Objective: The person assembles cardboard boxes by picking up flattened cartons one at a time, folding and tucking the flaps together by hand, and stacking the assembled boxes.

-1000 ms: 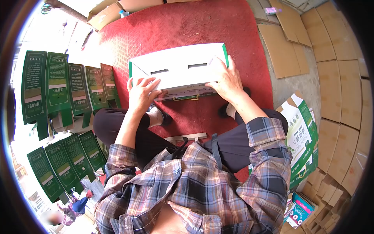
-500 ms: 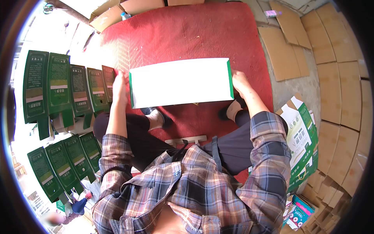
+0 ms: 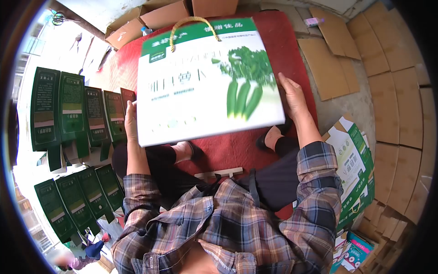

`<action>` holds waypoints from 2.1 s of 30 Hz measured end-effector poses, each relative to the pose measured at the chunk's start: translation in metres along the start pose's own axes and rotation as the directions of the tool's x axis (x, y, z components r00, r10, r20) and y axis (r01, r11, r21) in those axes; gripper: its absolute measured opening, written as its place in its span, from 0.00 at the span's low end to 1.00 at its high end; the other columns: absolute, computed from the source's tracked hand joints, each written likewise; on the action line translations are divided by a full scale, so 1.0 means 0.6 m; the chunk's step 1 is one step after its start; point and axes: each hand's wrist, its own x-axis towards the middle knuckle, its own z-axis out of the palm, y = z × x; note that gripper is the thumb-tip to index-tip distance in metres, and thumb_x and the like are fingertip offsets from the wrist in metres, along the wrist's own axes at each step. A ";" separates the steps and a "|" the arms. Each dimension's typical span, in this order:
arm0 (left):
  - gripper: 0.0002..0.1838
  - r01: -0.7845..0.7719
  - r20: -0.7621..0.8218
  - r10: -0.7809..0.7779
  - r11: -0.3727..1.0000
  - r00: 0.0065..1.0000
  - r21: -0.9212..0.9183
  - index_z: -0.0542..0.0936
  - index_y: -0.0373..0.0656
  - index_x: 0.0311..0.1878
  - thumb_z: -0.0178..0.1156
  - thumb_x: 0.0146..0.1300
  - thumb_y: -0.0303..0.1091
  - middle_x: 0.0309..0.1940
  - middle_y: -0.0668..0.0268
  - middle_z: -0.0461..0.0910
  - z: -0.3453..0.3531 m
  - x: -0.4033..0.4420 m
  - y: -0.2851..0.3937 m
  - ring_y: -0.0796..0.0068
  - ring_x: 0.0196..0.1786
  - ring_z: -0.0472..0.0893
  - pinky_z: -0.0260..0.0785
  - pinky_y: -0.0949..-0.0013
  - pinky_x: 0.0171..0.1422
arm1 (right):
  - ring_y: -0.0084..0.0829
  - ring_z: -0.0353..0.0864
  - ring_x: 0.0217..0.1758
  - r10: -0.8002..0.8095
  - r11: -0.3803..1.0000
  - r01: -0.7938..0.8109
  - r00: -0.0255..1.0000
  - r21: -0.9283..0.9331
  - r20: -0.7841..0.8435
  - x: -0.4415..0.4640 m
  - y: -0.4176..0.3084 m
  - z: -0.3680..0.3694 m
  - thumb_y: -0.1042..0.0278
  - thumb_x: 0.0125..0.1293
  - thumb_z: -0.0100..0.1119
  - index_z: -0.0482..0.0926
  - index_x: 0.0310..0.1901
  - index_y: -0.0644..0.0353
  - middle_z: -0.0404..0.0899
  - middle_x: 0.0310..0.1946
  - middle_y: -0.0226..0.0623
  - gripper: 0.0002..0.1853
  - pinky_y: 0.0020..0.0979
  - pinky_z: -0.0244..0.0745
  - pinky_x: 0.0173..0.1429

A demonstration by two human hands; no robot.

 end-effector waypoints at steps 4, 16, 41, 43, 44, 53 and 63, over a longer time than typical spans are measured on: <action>0.34 0.169 -0.170 -0.150 0.980 0.974 0.104 0.67 0.44 0.66 0.39 0.71 0.63 0.60 0.64 0.72 0.022 0.001 -0.021 0.68 0.65 0.68 0.60 0.60 0.66 | 0.28 0.76 0.55 0.131 0.944 -0.151 0.988 -0.293 -0.087 0.005 0.021 -0.006 0.51 0.69 0.54 0.78 0.52 0.57 0.82 0.45 0.30 0.20 0.37 0.73 0.52; 0.41 0.413 -0.253 -0.344 0.852 0.904 0.321 0.64 0.44 0.70 0.45 0.66 0.68 0.60 0.60 0.73 0.008 -0.005 -0.079 0.65 0.56 0.75 0.66 0.66 0.61 | 0.36 0.82 0.46 0.152 0.859 -0.107 0.987 -0.500 0.049 0.018 0.120 -0.043 0.67 0.67 0.55 0.74 0.56 0.63 0.81 0.46 0.41 0.18 0.41 0.79 0.50; 0.37 0.093 -0.011 -0.152 0.540 0.988 0.836 0.71 0.45 0.66 0.74 0.51 0.34 0.49 0.62 0.70 0.007 -0.014 -0.111 0.81 0.38 0.74 0.73 0.72 0.48 | 0.32 0.70 0.61 0.233 0.812 -0.058 0.945 -0.581 0.231 -0.012 0.048 0.005 0.78 0.52 0.65 0.53 0.73 0.61 0.63 0.67 0.45 0.46 0.35 0.70 0.63; 0.37 0.091 -0.012 -0.179 0.439 0.984 0.894 0.69 0.45 0.67 0.72 0.52 0.28 0.54 0.62 0.67 0.008 -0.013 -0.108 0.80 0.43 0.74 0.73 0.74 0.50 | 0.31 0.69 0.61 0.240 0.788 -0.054 0.944 -0.613 0.225 -0.005 0.053 0.004 0.77 0.53 0.65 0.54 0.72 0.63 0.65 0.66 0.44 0.45 0.34 0.70 0.63; 0.37 0.093 -0.015 -0.179 0.440 0.984 0.893 0.69 0.45 0.67 0.72 0.52 0.28 0.54 0.62 0.67 0.008 -0.014 -0.107 0.80 0.43 0.74 0.73 0.74 0.50 | 0.31 0.69 0.61 0.241 0.768 -0.050 0.946 -0.639 0.216 0.000 0.054 0.004 0.77 0.53 0.65 0.55 0.72 0.64 0.66 0.65 0.43 0.43 0.33 0.70 0.63; 0.41 0.042 0.045 -0.217 0.382 0.975 0.923 0.67 0.38 0.67 0.73 0.52 0.44 0.55 0.50 0.72 0.024 -0.028 -0.079 0.66 0.53 0.77 0.71 0.64 0.57 | 0.30 0.68 0.64 0.389 0.760 -0.169 0.892 -0.628 0.231 0.028 0.052 0.015 0.64 0.61 0.64 0.60 0.70 0.64 0.69 0.63 0.42 0.37 0.31 0.68 0.63; 0.45 0.070 0.032 -0.456 0.205 0.889 0.976 0.68 0.40 0.67 0.72 0.50 0.54 0.64 0.51 0.69 0.051 -0.043 -0.016 0.56 0.64 0.70 0.63 0.59 0.69 | 0.42 0.70 0.65 0.216 0.442 0.172 0.932 -0.880 0.290 0.041 0.068 0.013 0.57 0.61 0.61 0.69 0.64 0.64 0.71 0.61 0.50 0.32 0.37 0.66 0.67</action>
